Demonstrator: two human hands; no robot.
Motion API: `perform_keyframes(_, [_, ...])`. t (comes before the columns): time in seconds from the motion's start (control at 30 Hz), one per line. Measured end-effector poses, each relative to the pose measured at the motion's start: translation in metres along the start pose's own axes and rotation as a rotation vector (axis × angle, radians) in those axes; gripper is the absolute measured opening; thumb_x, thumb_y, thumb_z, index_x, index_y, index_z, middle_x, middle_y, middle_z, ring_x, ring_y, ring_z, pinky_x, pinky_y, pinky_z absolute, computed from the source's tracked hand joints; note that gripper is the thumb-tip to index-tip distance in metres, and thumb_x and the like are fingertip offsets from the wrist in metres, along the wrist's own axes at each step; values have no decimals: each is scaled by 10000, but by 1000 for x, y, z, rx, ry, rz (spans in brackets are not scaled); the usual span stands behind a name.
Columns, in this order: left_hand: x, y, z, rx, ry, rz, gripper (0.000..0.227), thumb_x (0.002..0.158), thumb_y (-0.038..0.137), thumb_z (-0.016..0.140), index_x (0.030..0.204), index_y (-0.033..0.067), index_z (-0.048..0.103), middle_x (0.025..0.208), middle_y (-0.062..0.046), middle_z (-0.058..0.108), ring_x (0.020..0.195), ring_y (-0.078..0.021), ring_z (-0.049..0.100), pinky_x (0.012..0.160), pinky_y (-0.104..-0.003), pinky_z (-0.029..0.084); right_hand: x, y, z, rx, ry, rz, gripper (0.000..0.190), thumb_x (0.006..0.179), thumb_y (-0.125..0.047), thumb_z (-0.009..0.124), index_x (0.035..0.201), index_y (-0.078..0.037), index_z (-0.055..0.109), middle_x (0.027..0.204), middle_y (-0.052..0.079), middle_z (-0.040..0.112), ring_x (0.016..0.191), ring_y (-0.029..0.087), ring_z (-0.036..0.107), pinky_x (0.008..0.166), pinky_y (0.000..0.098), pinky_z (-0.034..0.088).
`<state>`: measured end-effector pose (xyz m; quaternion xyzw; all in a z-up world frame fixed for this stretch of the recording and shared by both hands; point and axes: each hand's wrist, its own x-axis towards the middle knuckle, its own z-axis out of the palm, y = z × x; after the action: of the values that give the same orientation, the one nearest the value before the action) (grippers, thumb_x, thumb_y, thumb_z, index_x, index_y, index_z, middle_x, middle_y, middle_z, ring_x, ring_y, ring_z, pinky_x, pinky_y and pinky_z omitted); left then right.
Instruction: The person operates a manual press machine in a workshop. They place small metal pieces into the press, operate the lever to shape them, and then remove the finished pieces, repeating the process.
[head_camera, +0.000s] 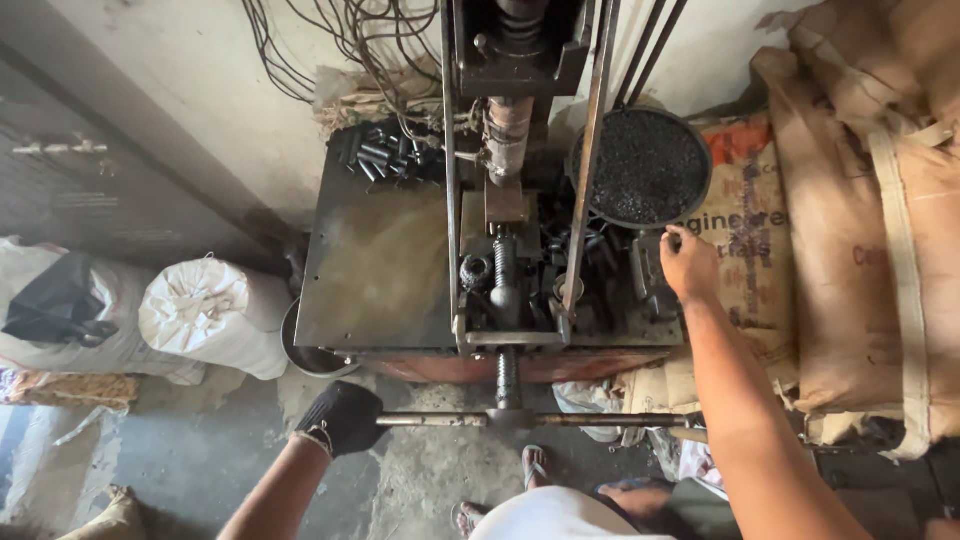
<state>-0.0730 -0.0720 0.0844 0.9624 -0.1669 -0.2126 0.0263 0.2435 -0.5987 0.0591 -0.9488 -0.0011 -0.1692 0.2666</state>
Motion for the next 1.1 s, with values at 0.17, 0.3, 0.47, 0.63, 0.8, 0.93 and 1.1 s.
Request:
perform_keyframes(0.17, [2, -1, 6, 29, 43, -3, 225, 760, 346, 698, 698, 142, 770, 717, -131, 717, 731, -358, 714, 708, -474, 566, -1, 13, 8, 113, 52, -48, 240, 1018, -234, 638, 1156, -85, 767, 980, 227, 734, 917, 394, 726, 810, 442, 574])
perform_keyframes(0.3, [1, 1, 1, -4, 79, -45, 224, 750, 352, 697, 690, 150, 774, 705, -130, 720, 737, -351, 717, 700, -474, 565, 2, 20, 14, 171, 171, -220, 220, 1089, -197, 597, 1181, -66, 748, 1053, 200, 751, 986, 361, 731, 856, 418, 570])
perform_keyframes(0.47, [0, 10, -12, 43, 253, -12, 168, 714, 280, 670, 752, 157, 779, 763, -133, 743, 750, -338, 732, 664, -467, 575, 13, 29, 8, 33, -278, 115, 334, 1044, -347, 577, 1210, -114, 748, 941, 203, 762, 938, 353, 735, 887, 439, 547])
perform_keyframes(0.63, [-4, 17, -19, 138, 88, -124, 221, 728, 316, 670, 769, 143, 801, 818, -114, 757, 838, -310, 742, 751, -458, 581, -14, 69, -7, -446, -560, 27, 459, 887, -404, 705, 1176, -49, 735, 1162, 253, 677, 1091, 444, 646, 911, 528, 489])
perform_keyframes(0.8, [-5, 18, -26, 79, 40, -170, 235, 750, 307, 647, 789, 139, 806, 867, -143, 765, 875, -314, 749, 809, -451, 580, -45, 76, -2, -305, -414, 139, 357, 973, -308, 634, 1148, -25, 764, 1148, 253, 715, 1093, 396, 683, 922, 446, 528])
perform_keyframes(0.93, [-6, 17, -26, 65, 22, -167, 242, 749, 312, 637, 798, 143, 803, 878, -136, 764, 880, -313, 749, 800, -456, 586, -62, 78, -8, -90, -266, 198, 302, 950, -218, 622, 1139, -35, 770, 1112, 222, 736, 1045, 348, 702, 904, 405, 533])
perform_keyframes(1.1, [-6, 15, -22, 58, 47, -148, 236, 738, 306, 641, 774, 136, 802, 841, -140, 760, 845, -311, 750, 773, -454, 586, -64, 77, -4, 178, -139, 176, 276, 921, -105, 607, 1129, -48, 778, 1068, 184, 761, 986, 288, 724, 881, 354, 538])
